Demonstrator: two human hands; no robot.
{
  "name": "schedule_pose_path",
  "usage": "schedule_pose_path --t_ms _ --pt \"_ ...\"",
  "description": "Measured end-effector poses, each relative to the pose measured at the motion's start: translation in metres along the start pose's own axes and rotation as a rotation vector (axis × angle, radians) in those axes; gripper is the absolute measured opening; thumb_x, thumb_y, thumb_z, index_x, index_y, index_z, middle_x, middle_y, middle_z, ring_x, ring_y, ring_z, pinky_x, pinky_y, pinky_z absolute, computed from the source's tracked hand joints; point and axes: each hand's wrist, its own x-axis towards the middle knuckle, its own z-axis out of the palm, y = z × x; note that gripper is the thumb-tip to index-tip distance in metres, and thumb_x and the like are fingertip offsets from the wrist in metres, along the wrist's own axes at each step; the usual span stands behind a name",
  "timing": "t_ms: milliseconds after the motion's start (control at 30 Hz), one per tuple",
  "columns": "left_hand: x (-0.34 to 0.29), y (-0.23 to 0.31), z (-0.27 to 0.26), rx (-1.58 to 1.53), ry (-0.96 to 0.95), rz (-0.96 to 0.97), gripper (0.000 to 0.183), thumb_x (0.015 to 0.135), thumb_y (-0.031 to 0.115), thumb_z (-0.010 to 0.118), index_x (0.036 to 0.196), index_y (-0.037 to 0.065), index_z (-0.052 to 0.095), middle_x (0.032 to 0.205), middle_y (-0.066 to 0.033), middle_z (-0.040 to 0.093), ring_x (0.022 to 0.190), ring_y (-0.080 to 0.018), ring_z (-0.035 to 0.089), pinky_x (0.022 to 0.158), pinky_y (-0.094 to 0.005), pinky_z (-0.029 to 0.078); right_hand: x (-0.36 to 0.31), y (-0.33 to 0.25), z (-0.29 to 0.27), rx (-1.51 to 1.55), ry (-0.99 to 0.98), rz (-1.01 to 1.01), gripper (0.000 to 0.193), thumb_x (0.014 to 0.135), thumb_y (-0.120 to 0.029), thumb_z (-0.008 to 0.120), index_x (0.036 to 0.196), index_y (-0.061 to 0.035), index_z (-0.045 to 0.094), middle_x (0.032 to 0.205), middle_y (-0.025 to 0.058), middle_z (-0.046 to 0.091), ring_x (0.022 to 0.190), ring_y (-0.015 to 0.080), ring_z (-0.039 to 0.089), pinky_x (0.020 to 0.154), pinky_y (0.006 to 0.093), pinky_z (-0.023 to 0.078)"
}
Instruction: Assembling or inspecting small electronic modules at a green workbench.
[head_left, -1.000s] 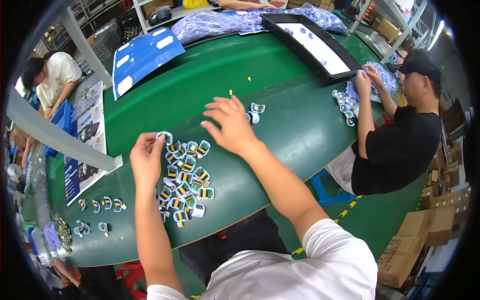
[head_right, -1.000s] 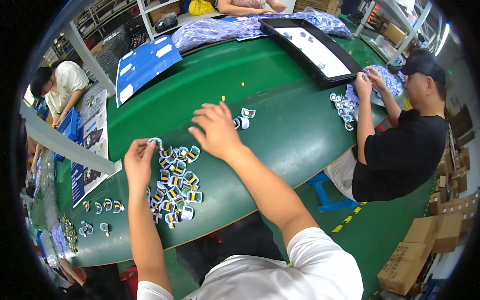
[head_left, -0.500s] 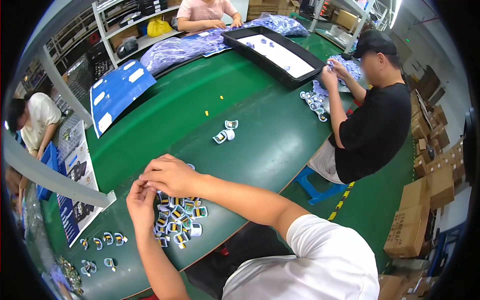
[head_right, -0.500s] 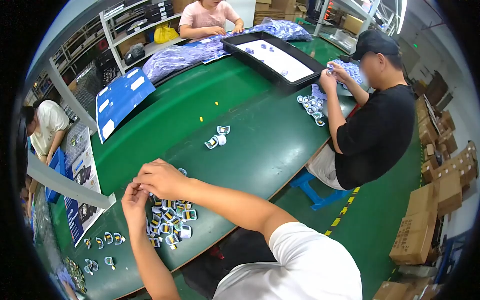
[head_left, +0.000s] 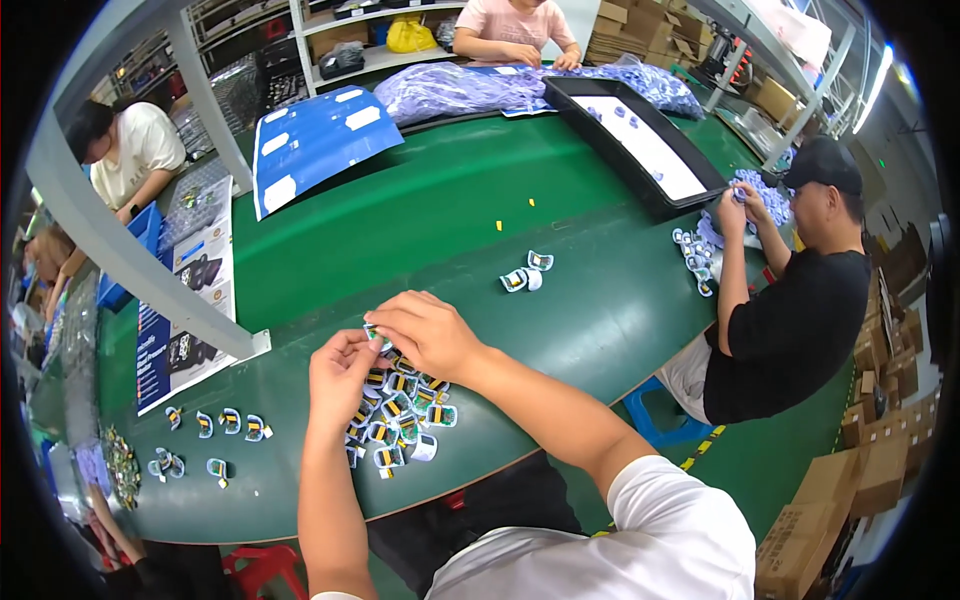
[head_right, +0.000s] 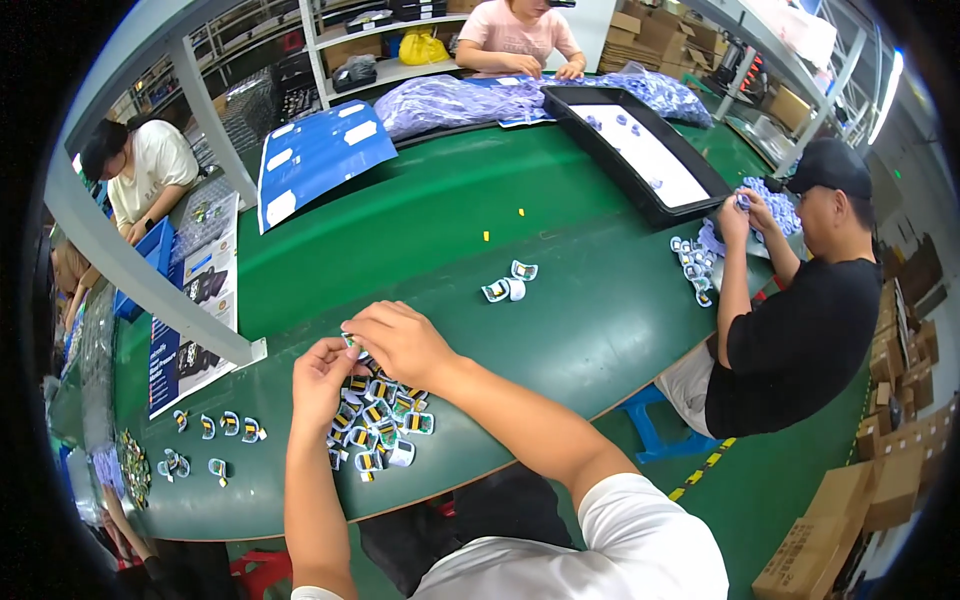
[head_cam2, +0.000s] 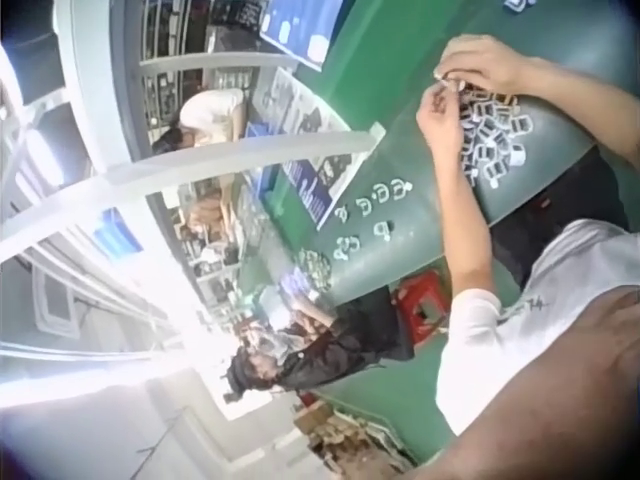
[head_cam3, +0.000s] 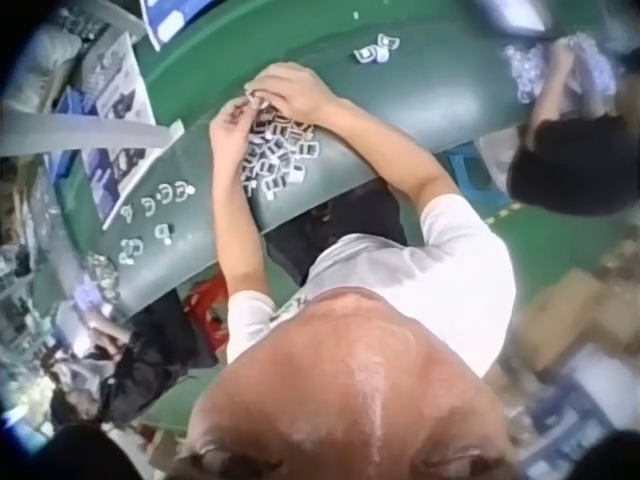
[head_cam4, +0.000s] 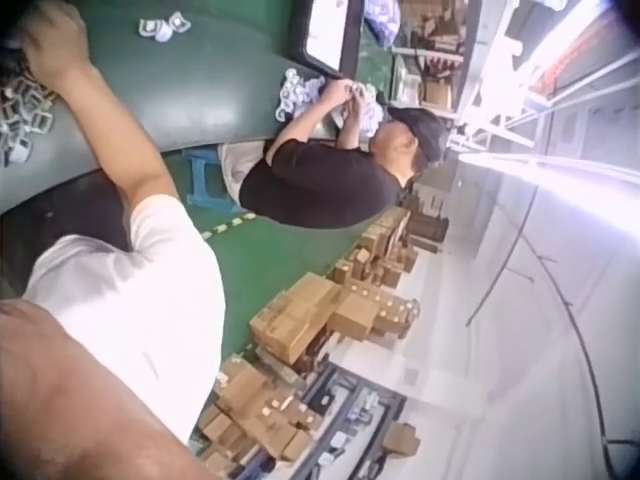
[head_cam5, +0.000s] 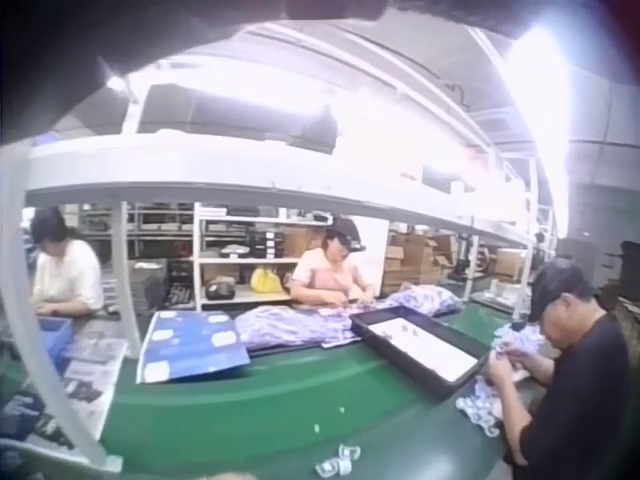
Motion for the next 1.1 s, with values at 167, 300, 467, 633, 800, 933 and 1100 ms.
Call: schedule_pose_path --t_ms 167,300,467,633,800,933,1100 --pt "-0.001 0.006 0.003 -0.017 0.034 -0.011 0.014 0.099 0.003 0.072 0.106 -0.008 0.069 0.093 -0.0104 0.076 0.076 -0.0145 0.073 0.071 -0.0245 0.057 0.001 -0.005 -0.002 -0.005 0.020 -0.036 0.022 0.087 -0.003 0.075 0.109 -0.0053 0.075 0.107 0.0071 0.074 0.093 0.0278 0.071 0.082 0.0398 0.055" --pt "-0.001 0.004 0.001 0.033 0.062 0.044 0.011 0.097 -0.001 0.071 0.105 -0.009 0.069 0.090 -0.0108 0.076 0.076 -0.0144 0.073 0.071 -0.0248 0.058 0.002 -0.007 -0.011 -0.071 -0.073 0.022 0.022 0.086 -0.008 0.079 0.108 -0.0056 0.075 0.110 0.0070 0.073 0.096 0.0276 0.070 0.084 0.0411 0.054" --pt "-0.004 -0.001 0.002 0.099 0.057 0.045 0.014 0.093 -0.008 0.067 0.106 -0.008 0.071 0.093 -0.0098 0.076 0.083 -0.0115 0.071 0.075 -0.0255 0.058 -0.001 -0.012 -0.003 0.050 -0.108 0.026 0.026 0.087 -0.010 0.079 0.112 -0.0057 0.076 0.117 0.0108 0.072 0.101 0.0311 0.069 0.090 0.0432 0.054" --pt "-0.007 -0.002 -0.007 0.177 0.166 0.092 0.019 0.094 -0.006 0.067 0.112 -0.004 0.074 0.101 -0.0067 0.077 0.092 -0.0116 0.070 0.082 -0.0282 0.058 0.008 -0.020 0.001 0.059 -0.117 -0.178 0.038 0.087 -0.015 0.079 0.123 -0.0056 0.072 0.127 0.0122 0.069 0.115 0.0344 0.066 0.100 0.0469 0.051" --pt "0.000 0.010 0.003 0.289 0.129 0.470 0.019 0.093 -0.005 0.071 0.112 -0.003 0.077 0.105 -0.0110 0.078 0.096 -0.0169 0.073 0.086 -0.0294 0.058 0.008 -0.011 -0.018 0.050 -0.080 -0.035 0.045 0.076 -0.003 0.082 0.121 -0.0035 0.074 0.125 0.0135 0.073 0.115 0.0330 0.069 0.103 0.0446 0.050" --pt "-0.004 0.014 0.002 0.333 0.167 0.567 0.022 0.088 -0.008 0.072 0.108 0.000 0.078 0.106 -0.0141 0.078 0.098 -0.0229 0.076 0.087 -0.0329 0.059 0.005 -0.011 -0.009 0.065 -0.062 -0.019 0.045 0.075 -0.002 0.082 0.119 -0.0060 0.075 0.122 0.0089 0.073 0.109 0.0305 0.069 0.097 0.0431 0.051" --pt "-0.005 0.012 -0.001 0.341 0.187 0.626 0.024 0.085 -0.010 0.072 0.106 0.000 0.078 0.105 -0.0137 0.079 0.097 -0.0242 0.077 0.086 -0.0337 0.060 0.003 -0.012 -0.006 0.095 -0.065 -0.025 0.048 0.074 0.000 0.081 0.121 -0.0069 0.075 0.125 0.0088 0.072 0.109 0.0300 0.069 0.095 0.0420 0.052"
